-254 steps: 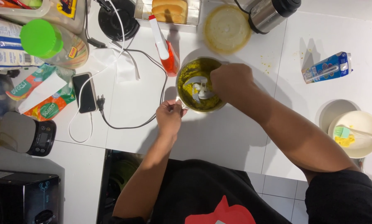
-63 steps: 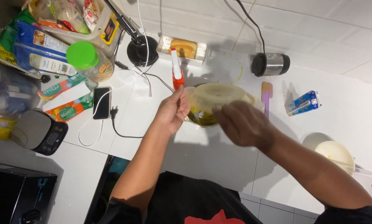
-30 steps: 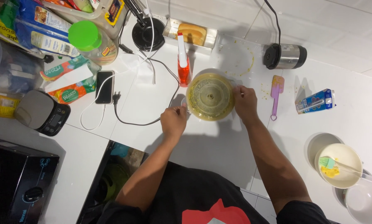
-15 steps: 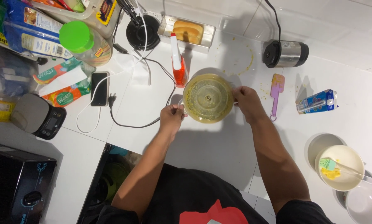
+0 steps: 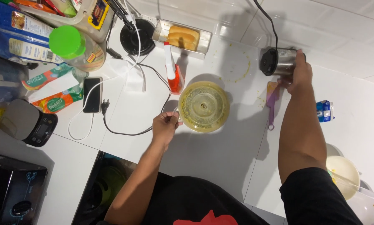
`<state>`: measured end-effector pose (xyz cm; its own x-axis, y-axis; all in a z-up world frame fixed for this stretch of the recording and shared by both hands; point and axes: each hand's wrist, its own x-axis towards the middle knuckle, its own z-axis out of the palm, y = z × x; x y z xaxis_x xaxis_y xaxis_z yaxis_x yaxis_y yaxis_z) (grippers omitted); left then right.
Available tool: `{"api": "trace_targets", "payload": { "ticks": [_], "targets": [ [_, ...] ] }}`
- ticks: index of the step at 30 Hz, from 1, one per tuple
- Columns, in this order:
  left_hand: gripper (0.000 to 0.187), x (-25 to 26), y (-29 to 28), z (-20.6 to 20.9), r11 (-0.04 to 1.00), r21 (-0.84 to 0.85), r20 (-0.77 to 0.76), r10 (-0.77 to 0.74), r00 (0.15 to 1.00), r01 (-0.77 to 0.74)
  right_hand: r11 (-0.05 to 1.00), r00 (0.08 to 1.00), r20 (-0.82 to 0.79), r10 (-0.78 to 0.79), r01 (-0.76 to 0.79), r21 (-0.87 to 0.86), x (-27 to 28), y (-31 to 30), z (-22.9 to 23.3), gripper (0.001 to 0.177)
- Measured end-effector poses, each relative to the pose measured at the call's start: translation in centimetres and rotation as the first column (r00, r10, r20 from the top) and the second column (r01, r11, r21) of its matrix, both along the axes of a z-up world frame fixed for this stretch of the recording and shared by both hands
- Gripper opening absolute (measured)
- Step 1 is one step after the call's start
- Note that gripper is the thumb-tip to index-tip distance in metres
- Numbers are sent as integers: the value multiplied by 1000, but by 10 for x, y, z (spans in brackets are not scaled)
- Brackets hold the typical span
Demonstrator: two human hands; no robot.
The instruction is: Blending a pumpkin mixture in a small blender, scraping the sides with a spatula, adding liquid, and then removing a tray from the oven.
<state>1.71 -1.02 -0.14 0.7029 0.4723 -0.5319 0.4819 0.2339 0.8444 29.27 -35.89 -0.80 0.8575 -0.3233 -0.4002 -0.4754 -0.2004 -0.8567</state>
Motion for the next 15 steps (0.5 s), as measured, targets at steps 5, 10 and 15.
{"api": "trace_targets", "payload": {
  "ticks": [5,10,15],
  "targets": [
    [17,3,6,-11,998,-64,-97,21,995,-28,992,975,-220,-21,48,116,18,17,30,65],
    [20,2,4,-12,996,-81,-56,42,998,-46,967,963,-119,243,-250,-43,1,51,60,67],
    [21,1,-2,-7,999,-15,-42,38,998,-38,860,876,193,442,-352,-369,-48,73,95,71]
  ]
}}
